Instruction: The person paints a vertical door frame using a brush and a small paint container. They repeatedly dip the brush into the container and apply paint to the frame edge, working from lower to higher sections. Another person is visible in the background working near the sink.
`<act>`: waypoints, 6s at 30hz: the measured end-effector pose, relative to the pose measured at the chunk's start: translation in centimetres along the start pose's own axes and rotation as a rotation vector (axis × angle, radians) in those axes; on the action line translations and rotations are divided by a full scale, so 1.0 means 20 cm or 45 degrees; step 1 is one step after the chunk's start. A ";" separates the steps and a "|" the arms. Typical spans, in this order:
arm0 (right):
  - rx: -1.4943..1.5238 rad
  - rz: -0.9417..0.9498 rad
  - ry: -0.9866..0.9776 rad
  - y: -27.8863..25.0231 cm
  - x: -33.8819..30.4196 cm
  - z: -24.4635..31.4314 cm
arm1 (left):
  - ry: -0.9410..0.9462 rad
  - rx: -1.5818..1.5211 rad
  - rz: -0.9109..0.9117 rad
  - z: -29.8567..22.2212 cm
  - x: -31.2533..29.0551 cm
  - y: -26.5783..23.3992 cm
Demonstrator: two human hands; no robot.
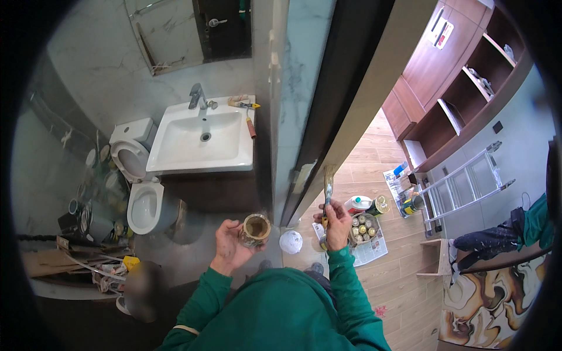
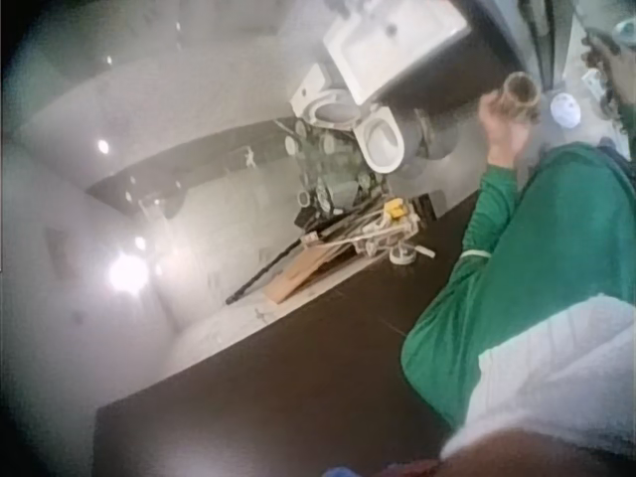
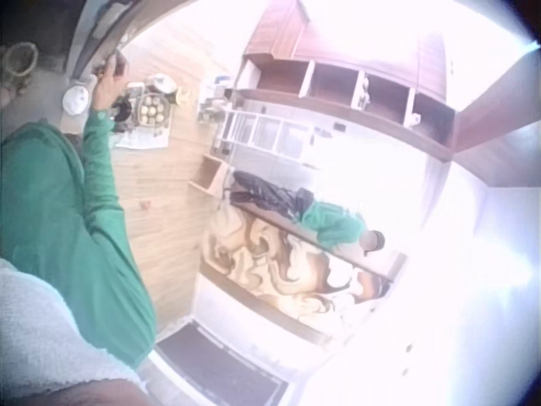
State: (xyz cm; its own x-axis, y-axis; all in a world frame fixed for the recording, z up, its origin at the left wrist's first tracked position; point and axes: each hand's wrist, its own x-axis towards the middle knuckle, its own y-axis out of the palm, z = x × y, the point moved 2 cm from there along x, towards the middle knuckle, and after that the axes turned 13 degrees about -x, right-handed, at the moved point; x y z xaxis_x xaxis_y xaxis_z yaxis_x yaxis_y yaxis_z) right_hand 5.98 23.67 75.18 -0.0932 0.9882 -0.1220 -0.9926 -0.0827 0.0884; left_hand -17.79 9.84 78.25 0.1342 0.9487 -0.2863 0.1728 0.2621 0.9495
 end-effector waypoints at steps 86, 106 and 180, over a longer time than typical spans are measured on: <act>-0.595 -0.126 -0.136 0.58 -0.66 0.75 | 0.494 1.547 0.434 -0.51 0.26 0.05; -0.014 -0.566 0.178 0.42 -0.76 0.47 | 0.374 1.296 0.261 -0.66 0.28 -0.14; -0.041 -0.514 0.167 0.64 -0.17 0.08 | 0.337 1.316 -0.071 -0.80 0.08 -0.29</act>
State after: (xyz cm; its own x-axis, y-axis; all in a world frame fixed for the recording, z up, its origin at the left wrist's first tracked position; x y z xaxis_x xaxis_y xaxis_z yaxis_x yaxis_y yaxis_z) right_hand -6.21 19.54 78.34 0.2968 0.9174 -0.2651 -0.9531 0.3018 -0.0228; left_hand -34.21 12.57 74.32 -0.0939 0.9808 -0.1709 0.9324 0.1468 0.3303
